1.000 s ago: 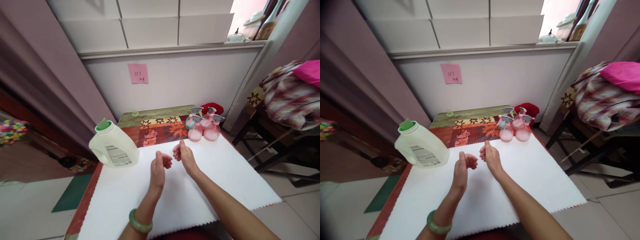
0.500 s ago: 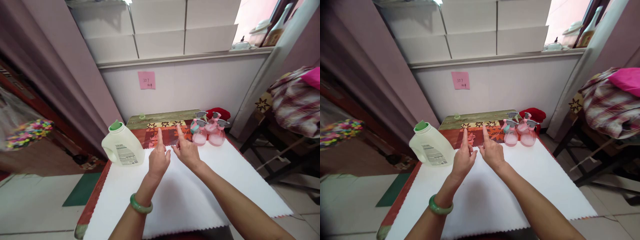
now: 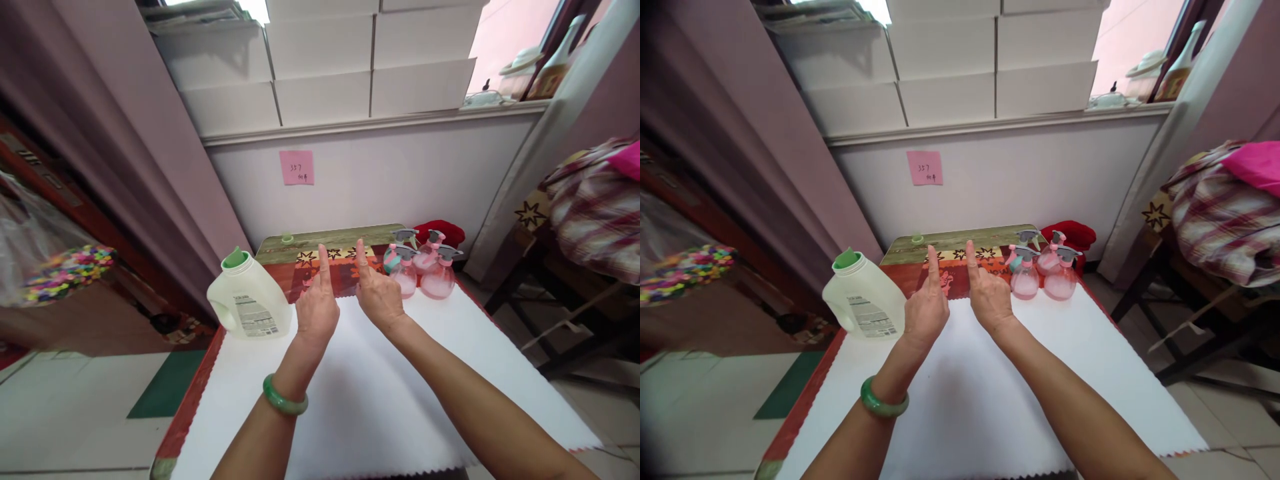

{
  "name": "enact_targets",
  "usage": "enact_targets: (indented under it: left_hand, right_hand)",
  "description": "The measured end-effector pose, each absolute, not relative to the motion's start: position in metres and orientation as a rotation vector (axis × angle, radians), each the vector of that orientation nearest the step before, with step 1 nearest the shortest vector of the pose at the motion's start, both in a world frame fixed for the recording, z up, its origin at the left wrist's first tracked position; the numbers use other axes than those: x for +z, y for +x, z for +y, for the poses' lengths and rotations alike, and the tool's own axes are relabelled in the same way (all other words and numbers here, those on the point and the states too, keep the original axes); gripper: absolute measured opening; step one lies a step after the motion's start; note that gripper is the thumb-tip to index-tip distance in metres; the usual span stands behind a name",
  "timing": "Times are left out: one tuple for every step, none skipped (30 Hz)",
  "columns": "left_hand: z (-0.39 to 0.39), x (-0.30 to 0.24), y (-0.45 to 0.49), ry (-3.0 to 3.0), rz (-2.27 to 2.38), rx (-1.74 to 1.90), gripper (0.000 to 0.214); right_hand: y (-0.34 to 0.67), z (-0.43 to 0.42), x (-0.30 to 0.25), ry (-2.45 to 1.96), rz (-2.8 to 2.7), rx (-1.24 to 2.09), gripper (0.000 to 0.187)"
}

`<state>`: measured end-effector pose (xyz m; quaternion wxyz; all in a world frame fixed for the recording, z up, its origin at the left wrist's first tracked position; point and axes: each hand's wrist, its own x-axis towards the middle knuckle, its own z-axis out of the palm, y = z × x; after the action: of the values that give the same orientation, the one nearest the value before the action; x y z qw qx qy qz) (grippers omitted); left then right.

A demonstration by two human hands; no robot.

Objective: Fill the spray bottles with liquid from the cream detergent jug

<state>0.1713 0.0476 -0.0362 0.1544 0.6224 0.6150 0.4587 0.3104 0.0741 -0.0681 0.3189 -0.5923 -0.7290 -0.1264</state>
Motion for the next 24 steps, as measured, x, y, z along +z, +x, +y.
enact_targets:
  left_hand:
    - [0.048,-0.036,0.172,1.834,1.798,1.284,0.080]
    - [0.049,-0.036,0.172,1.861,1.810,1.279,0.080]
    - [0.050,-0.037,0.172,1.855,1.794,1.307,0.079]
    - [0.051,-0.037,0.173,1.825,1.757,1.359,0.078]
    - [0.052,-0.038,0.173,1.793,1.716,1.412,0.077]
    - [0.053,-0.039,0.173,1.787,1.698,1.438,0.077]
    - [0.055,-0.040,0.174,1.824,1.721,1.418,0.078]
    - [0.057,-0.040,0.174,1.906,1.788,1.346,0.080]
    - [0.059,-0.040,0.174,2.018,1.880,1.226,0.083]
    - [0.061,-0.041,0.175,2.131,1.977,1.082,0.087]
    - [0.063,-0.041,0.175,2.220,2.056,0.955,0.090]
    - [0.064,-0.042,0.174,2.279,2.105,0.875,0.092]
    - [0.064,-0.043,0.173,2.320,2.122,0.849,0.094]
    - [0.062,-0.044,0.171,2.362,2.101,0.862,0.095]
    - [0.058,-0.045,0.167,2.410,2.032,0.894,0.095]
    - [0.052,-0.046,0.162,2.454,1.921,0.938,0.094]
    - [0.045,-0.047,0.156,2.482,1.785,0.995,0.090]
    - [0.036,-0.047,0.147,2.487,1.647,1.054,0.084]
    - [0.027,-0.046,0.135,2.452,1.553,1.138,0.074]
    - [0.018,-0.044,0.121,2.395,1.534,1.249,0.063]
    - [0.010,-0.041,0.105,2.343,1.595,1.378,0.050]
    - [0.005,-0.038,0.085,2.258,1.722,1.537,0.037]
    - [0.002,-0.035,0.064,2.140,1.888,1.638,0.028]
    - [0.002,-0.034,0.041,1.984,2.049,1.705,0.024]
  right_hand:
    - [0.311,0.075,-0.068,-1.559,-1.914,-0.340,0.087]
    - [0.312,0.077,-0.068,-1.558,-1.912,-0.344,0.087]
    - [0.313,0.078,-0.068,-1.558,-1.911,-0.346,0.087]
    - [0.314,0.079,-0.068,-1.559,-1.912,-0.348,0.087]
    - [0.315,0.080,-0.067,-1.565,-1.912,-0.350,0.087]
    - [0.316,0.081,-0.067,-1.573,-1.913,-0.356,0.088]
    - [0.317,0.081,-0.066,-1.586,-1.915,-0.368,0.089]
    - [0.318,0.082,-0.065,-1.601,-1.918,-0.386,0.090]
    - [0.319,0.083,-0.064,-1.614,-1.922,-0.407,0.090]
    - [0.320,0.083,-0.063,-1.622,-1.926,-0.425,0.090]
    - [0.321,0.083,-0.063,-1.626,-1.929,-0.437,0.089]
    - [0.322,0.083,-0.064,-1.622,-1.934,-0.434,0.088]
    - [0.324,0.082,-0.066,-1.611,-1.945,-0.414,0.086]
    - [0.326,0.080,-0.069,-1.594,-1.965,-0.368,0.084]
    - [0.329,0.077,-0.075,-1.577,-1.991,-0.294,0.082]
    - [0.334,0.073,-0.083,-1.563,-2.020,-0.193,0.079]
    - [0.339,0.069,-0.092,-1.557,-2.047,-0.058,0.076]
    - [0.344,0.065,-0.103,-1.567,-2.056,0.097,0.070]
    - [0.351,0.060,-0.115,-1.580,-2.048,0.255,0.060]
    - [0.357,0.056,-0.127,-1.595,-2.031,0.398,0.049]
    - [0.363,0.051,-0.138,-1.613,-2.010,0.519,0.043]
    - [0.369,0.046,-0.147,-1.626,-1.985,0.617,0.041]
    - [0.373,0.042,-0.156,-1.639,-1.953,0.700,0.041]
    - [0.377,0.038,-0.162,-1.646,-1.918,0.771,0.042]
